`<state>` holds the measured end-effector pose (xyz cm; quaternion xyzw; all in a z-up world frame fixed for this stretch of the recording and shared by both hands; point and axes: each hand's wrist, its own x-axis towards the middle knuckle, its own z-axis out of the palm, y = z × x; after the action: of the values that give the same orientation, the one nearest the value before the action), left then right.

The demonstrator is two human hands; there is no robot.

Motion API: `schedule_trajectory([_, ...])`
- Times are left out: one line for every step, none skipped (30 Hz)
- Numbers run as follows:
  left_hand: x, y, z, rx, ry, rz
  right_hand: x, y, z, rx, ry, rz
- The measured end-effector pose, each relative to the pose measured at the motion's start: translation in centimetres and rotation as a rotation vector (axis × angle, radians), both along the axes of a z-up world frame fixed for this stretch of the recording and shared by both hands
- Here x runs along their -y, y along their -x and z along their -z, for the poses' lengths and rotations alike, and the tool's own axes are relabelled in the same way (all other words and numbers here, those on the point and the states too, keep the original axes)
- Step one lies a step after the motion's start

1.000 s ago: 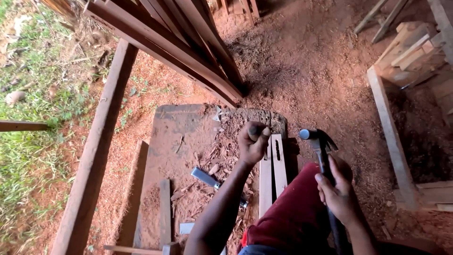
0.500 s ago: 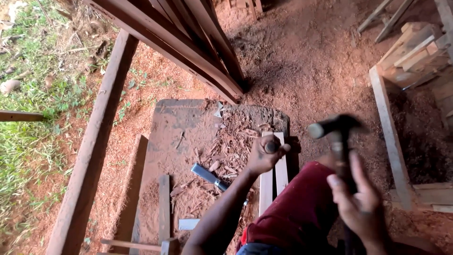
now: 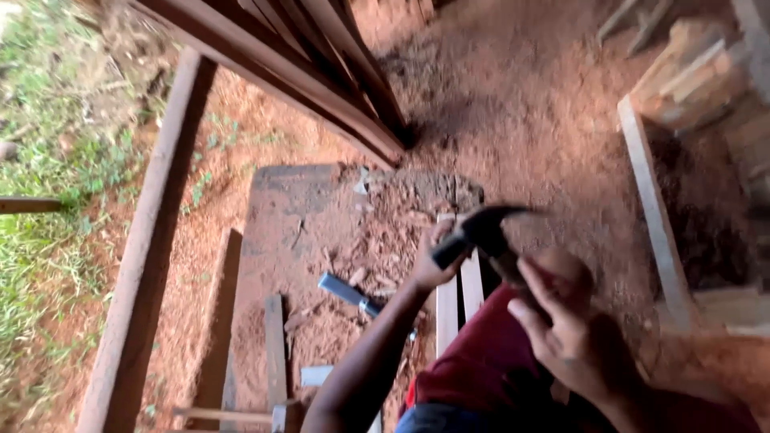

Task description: Chiseling mortise joints in wooden boards using a hammer and chisel.

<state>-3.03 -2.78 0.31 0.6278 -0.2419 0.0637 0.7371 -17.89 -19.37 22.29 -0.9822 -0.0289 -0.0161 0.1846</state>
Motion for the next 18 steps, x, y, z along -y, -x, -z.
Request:
schedule_trajectory([-0.1, -0.4, -2.7, -0.028, -0.048, -0.017, 0.1, -0.2, -0.6, 0.154, -0.091, -0.041])
schedule_trajectory([-0.1, -0.9, -5.5, -0.055, -0.096, -0.034, 0.2, -0.4, -1.4, 0.310, -0.180, -0.082])
schedule_trajectory([0.0, -1.1, -4.0, -0.049, -0.099, -0.026, 0.1, -0.4, -0.6, 0.317, -0.182, -0.073])
schedule_trajectory([0.0, -1.3, -2.6, -0.149, 0.022, 0.080, 0.1, -0.4, 0.1, 0.290, -0.193, -0.054])
schedule_trajectory([0.2, -1.6, -1.2, -0.251, 0.141, 0.191, 0.1, -0.3, 0.8, 0.264, -0.204, -0.030])
schedule_trajectory([-0.6, -1.2, -3.7, -0.246, 0.135, 0.204, -0.2, -0.8, 1.7, 0.271, -0.206, -0.016])
schedule_trajectory([-1.3, -1.2, -6.1, -0.106, 0.097, 0.255, -0.5, -1.5, 2.7, 0.169, -0.171, -0.075])
schedule_trajectory([-2.0, -1.1, -8.6, 0.035, 0.062, 0.305, -0.8, -2.2, 3.8, 0.066, -0.136, -0.132])
schedule_trajectory([-1.8, -2.0, -6.8, 0.045, 0.055, 0.326, -0.6, -2.1, 4.0, 0.080, -0.140, -0.113])
schedule_trajectory([-1.7, -3.0, -5.0, 0.003, 0.043, 0.394, -0.4, -1.9, 4.3, 0.011, -0.261, -0.059])
schedule_trajectory([-1.7, -3.1, -3.1, -0.050, 0.035, 0.448, -0.1, -1.3, 4.5, -0.070, -0.381, -0.019])
schedule_trajectory([-0.9, -4.4, -4.3, -0.049, 0.031, 0.455, 0.4, -1.7, 5.0, -0.067, -0.384, -0.012])
schedule_trajectory([0.0, -5.9, -5.6, -0.065, -0.068, 0.336, 0.9, -2.2, 5.5, 0.024, -0.430, -0.018])
schedule_trajectory([0.7, -7.3, -6.8, -0.080, -0.168, 0.216, 1.4, -2.8, 6.0, 0.115, -0.475, -0.024])
schedule_trajectory([1.8, -8.8, -7.5, -0.078, -0.167, 0.215, 2.0, -3.3, 7.1, 0.118, -0.474, -0.026])
schedule_trajectory([2.9, -10.4, -8.2, -0.309, -0.238, 0.073, 2.6, -3.8, 8.3, 0.088, -0.442, 0.085])
schedule_trajectory([4.0, -11.9, -8.8, -0.540, -0.310, -0.070, 3.3, -4.3, 9.4, 0.058, -0.412, 0.198])
schedule_trajectory([4.3, -12.1, -8.5, -0.538, -0.311, -0.070, 3.8, -4.3, 10.1, 0.060, -0.414, 0.198])
